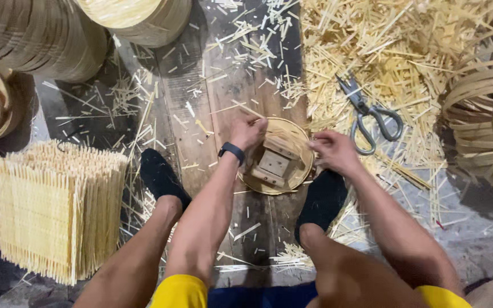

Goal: The person trims excess bamboo strips from a woven mat using shears, places a circular bamboo frame on the mat, and folds the edges of the mat over the frame to secure it.

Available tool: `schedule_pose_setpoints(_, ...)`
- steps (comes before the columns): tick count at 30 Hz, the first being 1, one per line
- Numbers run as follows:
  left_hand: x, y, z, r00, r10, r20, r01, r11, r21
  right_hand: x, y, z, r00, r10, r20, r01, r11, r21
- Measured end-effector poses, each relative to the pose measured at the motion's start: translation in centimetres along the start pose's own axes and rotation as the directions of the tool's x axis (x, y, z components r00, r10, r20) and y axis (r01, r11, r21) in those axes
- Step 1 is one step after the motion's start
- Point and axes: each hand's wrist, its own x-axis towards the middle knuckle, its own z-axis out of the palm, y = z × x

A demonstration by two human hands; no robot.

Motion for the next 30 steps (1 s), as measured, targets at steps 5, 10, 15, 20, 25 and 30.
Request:
schedule_pose_setpoints(5,1.1,0.1,3.3,0.982,0.077,-0.17,-0.067,0.996,0.064,2.2,1.5,2.4,0.996,0.054,-0.072,-0.044,0.991,0.129)
schedule_pose_setpoints(10,1.3,0.2,3.5,0.985,-0.127,-0.118,0.108,0.981,-0.16,1.3,-1.0,0.9,0.987,0.157,0.013,-0.157,0.973,0.17)
schedule_pose_setpoints(15,-3.5,-4.2,-1.2,0.882,0.155,-0.444,-0.016,0.953,0.301,-2.1,-2.4,-0.5,0.957,0.197,0.213,-0.239,0.951,0.196)
schedule_pose_setpoints(20,-6.7,-9.1,-3.5,0.967,-0.245,-0.063,0.214,0.925,-0.315,-1.4,0.9,0.5,0.954,0.172,0.244,-0.254,0.896,0.365)
schedule_pose_setpoints(25,-6.6,-8.4,-3.3,0.934,-0.322,-0.154,0.281,0.93,-0.237,-0.7,2.4,1.6,0.959,0.202,0.201,-0.265,0.889,0.373)
schedule_pose_setpoints(30,-7.3,-6.2,-4.4,0.914,-0.393,-0.096,0.333,0.865,-0.374,-2.6,0.3,0.6,0.97,0.127,0.207,-0.228,0.769,0.597)
